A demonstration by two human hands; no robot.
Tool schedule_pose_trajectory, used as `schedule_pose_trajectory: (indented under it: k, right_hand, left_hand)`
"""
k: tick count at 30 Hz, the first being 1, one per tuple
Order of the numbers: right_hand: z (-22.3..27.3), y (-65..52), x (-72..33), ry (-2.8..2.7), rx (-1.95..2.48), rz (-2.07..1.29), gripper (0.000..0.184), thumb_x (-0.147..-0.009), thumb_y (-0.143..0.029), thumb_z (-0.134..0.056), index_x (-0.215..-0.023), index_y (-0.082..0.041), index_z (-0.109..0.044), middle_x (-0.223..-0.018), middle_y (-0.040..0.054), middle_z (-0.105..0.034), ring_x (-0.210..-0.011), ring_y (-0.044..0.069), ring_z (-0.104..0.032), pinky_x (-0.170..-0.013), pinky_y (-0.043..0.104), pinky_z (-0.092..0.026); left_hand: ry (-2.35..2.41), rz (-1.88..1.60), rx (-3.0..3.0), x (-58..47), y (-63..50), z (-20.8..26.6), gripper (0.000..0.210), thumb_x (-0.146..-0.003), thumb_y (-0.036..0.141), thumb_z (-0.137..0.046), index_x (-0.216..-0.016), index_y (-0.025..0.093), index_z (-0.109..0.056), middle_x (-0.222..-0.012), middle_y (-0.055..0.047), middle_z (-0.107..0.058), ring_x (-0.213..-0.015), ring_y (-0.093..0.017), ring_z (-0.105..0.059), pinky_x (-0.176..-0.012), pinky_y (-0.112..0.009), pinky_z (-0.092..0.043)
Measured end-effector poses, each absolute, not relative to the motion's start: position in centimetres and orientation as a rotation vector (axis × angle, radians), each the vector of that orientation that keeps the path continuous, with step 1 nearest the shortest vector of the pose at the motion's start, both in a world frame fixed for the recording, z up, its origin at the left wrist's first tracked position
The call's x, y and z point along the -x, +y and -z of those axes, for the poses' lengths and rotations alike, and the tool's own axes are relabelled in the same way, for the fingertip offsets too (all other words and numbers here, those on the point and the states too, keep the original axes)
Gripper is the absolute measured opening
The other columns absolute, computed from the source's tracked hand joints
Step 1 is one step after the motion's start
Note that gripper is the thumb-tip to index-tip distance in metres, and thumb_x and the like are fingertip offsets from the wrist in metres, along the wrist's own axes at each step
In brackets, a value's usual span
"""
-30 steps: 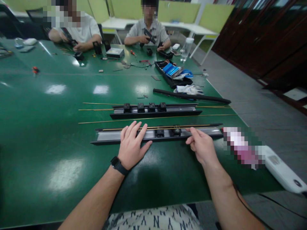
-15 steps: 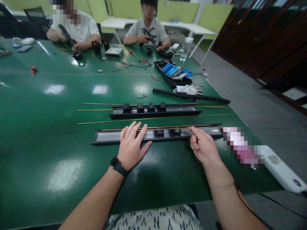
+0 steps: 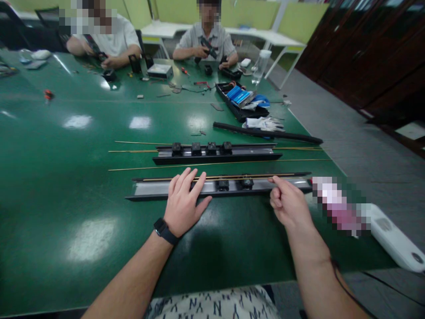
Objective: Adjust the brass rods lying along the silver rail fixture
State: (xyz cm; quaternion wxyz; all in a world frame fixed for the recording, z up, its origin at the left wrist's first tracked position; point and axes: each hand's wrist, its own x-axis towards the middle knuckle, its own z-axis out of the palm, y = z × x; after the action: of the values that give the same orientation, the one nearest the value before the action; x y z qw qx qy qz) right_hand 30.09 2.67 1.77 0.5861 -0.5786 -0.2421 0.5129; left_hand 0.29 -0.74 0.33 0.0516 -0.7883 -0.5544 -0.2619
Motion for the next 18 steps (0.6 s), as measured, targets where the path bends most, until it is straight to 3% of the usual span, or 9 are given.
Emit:
schedule_pose_trajectory:
  k: [18]
  right_hand:
    - [-1.55,2.98,-30.48,-0.59,1.375,-1.113,0.027,-0.076,-0.038,-0.084,-0.085,-0.016,-0.072,-0.044,-0.007,-0.048,-0.032,0.004,-0.034,-0.031,0.015,-0.022]
  left_hand:
    - [-1.7,0.775,2.416,-0.32,-0.79,-0.52,0.06,-0.098,0.044,-0.062,-0.152,0.021,-0.051,-0.155,-0.016,-0.054,-0.15,-0.033,-0.042,-0.125,-0.054,-0.026]
